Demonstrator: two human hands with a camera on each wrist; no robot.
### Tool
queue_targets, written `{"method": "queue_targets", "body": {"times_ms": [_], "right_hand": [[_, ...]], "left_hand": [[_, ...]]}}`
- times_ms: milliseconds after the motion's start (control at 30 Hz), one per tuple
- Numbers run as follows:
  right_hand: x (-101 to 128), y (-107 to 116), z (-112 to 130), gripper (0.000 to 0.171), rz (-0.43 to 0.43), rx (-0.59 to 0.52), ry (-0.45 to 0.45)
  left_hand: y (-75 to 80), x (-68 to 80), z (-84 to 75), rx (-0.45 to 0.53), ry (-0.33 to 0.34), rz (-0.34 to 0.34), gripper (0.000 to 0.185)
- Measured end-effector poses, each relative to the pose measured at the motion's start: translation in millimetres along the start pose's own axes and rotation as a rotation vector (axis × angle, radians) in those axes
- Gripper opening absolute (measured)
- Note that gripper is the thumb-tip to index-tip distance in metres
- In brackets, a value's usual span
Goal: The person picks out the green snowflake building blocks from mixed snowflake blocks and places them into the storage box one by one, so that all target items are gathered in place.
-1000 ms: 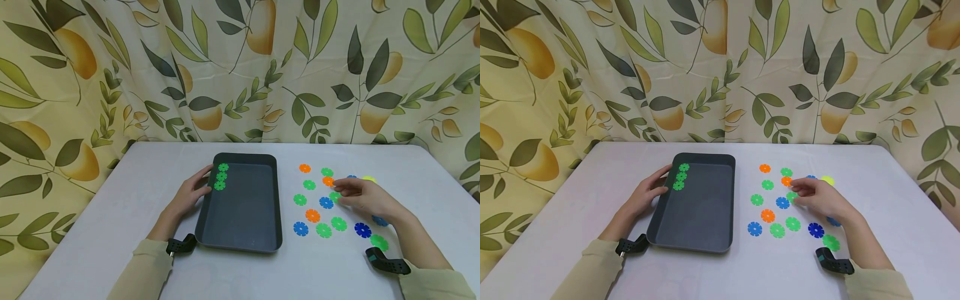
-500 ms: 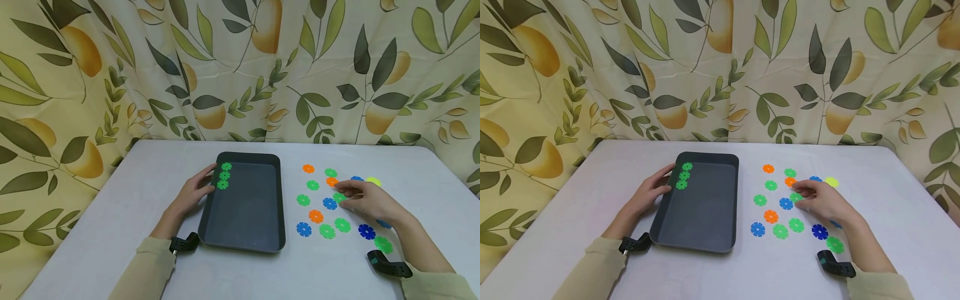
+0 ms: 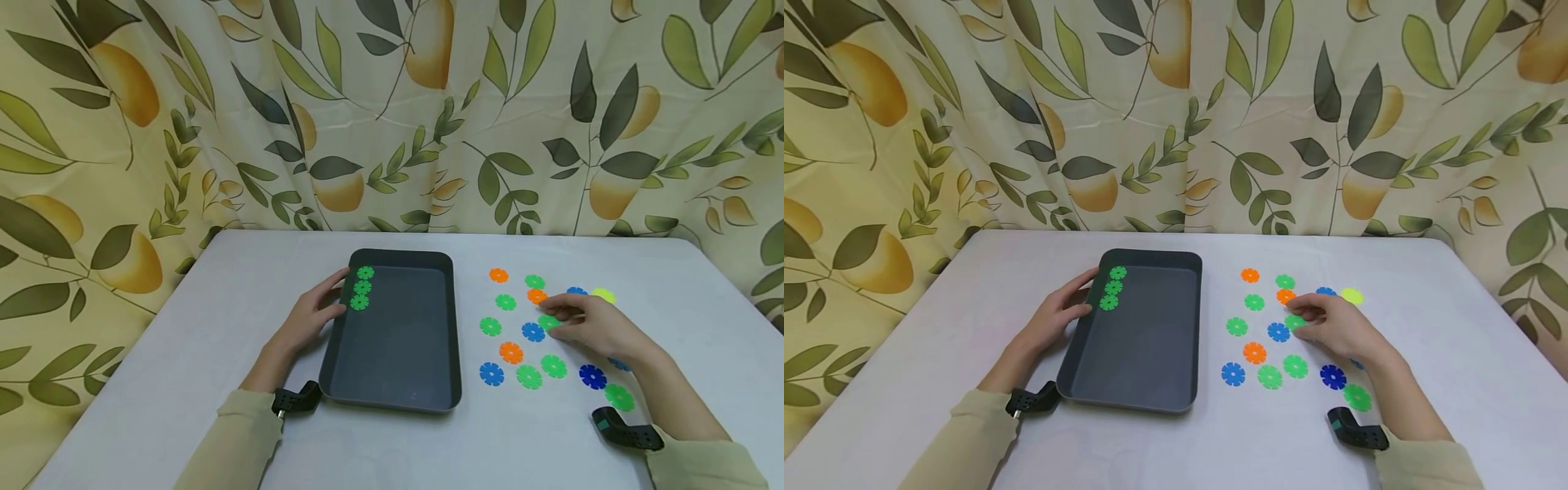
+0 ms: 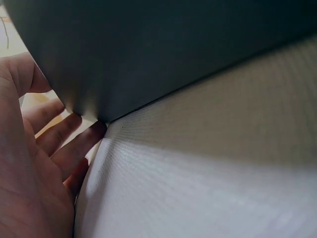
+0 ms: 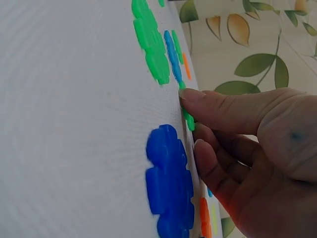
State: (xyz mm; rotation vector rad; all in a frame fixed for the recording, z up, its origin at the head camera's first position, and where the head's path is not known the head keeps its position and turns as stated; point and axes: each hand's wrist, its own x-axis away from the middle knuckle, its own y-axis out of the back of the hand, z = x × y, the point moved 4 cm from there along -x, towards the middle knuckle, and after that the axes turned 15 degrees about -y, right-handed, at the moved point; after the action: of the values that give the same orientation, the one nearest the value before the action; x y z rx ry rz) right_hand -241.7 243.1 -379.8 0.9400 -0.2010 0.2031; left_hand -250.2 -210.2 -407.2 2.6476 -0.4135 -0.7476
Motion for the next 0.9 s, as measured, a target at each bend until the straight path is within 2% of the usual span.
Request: {"method": "queue_targets", "body": {"times_ms": [667,900], "right_hand": [[1.0,0.8,1.9,0.042,-0.031,0.044,0.022],[2.8,1.8,1.1,0.035,-0.043,0.058,0.010]], "left_hand": [[-0.1,-0.1,1.2,0.000,0.007,0.001,0.064],[-0.4,-0.1,0.5,-0.008,-0.002,0.004,0.064]]}}
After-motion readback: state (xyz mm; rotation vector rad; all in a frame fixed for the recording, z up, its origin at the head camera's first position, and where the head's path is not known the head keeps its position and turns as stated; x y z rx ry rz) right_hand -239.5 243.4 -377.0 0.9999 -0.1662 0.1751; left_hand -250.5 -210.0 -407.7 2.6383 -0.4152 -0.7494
